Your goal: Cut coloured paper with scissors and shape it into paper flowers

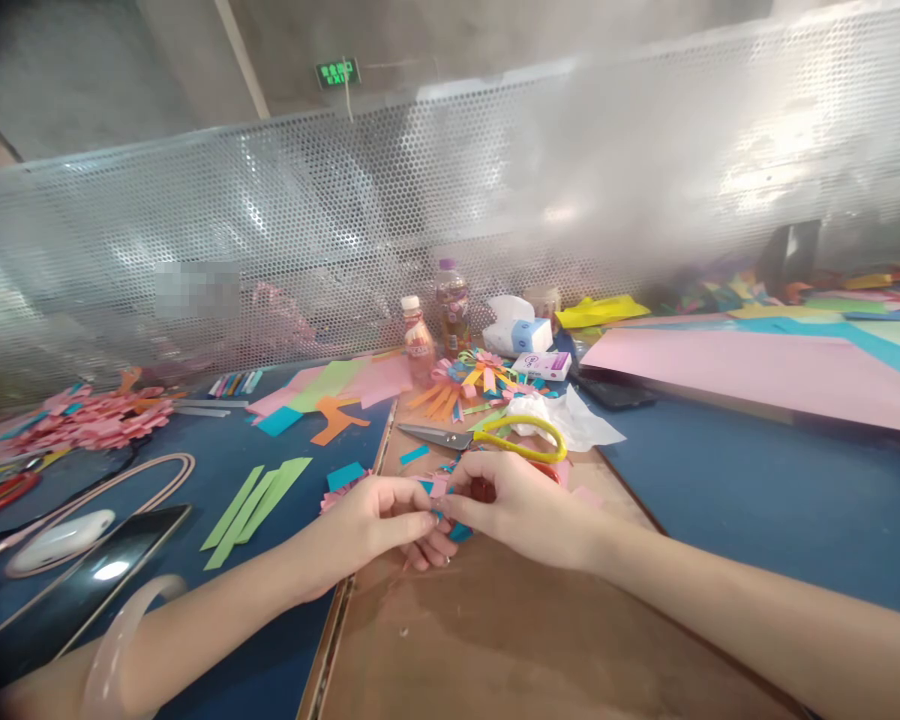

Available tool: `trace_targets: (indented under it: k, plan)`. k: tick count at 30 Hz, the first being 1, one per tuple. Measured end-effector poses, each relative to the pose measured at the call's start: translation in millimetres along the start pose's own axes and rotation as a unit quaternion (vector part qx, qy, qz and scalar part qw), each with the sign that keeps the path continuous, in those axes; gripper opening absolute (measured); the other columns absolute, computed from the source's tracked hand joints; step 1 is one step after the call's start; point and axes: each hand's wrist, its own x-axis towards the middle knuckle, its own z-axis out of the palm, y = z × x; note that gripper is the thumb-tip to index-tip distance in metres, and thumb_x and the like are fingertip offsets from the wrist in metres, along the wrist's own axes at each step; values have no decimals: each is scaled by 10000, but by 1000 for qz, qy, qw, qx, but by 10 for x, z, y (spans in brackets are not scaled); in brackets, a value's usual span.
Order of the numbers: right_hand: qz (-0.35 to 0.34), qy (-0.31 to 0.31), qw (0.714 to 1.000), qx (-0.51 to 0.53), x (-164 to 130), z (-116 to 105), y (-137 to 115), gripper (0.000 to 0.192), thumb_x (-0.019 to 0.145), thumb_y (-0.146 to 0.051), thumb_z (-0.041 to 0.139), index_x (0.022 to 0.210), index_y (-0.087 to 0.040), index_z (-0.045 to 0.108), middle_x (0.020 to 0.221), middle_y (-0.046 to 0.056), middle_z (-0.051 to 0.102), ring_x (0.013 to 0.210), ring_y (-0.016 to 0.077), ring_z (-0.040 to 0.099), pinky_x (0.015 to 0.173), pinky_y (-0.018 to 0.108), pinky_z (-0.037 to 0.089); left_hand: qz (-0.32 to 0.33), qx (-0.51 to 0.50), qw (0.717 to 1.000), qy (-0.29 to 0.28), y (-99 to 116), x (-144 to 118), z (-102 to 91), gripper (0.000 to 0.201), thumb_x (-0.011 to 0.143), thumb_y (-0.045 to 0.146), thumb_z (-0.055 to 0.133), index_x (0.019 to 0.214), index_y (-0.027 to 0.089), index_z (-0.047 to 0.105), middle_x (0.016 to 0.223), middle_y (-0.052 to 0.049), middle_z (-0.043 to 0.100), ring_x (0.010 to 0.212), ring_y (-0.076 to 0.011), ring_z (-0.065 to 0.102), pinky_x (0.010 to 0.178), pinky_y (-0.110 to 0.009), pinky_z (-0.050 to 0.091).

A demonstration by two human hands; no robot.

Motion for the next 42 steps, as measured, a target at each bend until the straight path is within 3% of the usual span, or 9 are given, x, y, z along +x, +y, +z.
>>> trace_targets:
  k: [42]
  plan:
    - [4, -21, 1000, 23, 5, -42, -45, 332, 811, -501, 512, 812, -184, 608, 725, 1, 598, 638, 108, 518, 519, 220, 358, 17, 1, 1000, -2, -16, -6, -5, 157, 743, 277, 597, 793, 128, 593, 798, -93, 699, 717, -153, 641, 644, -268, 487]
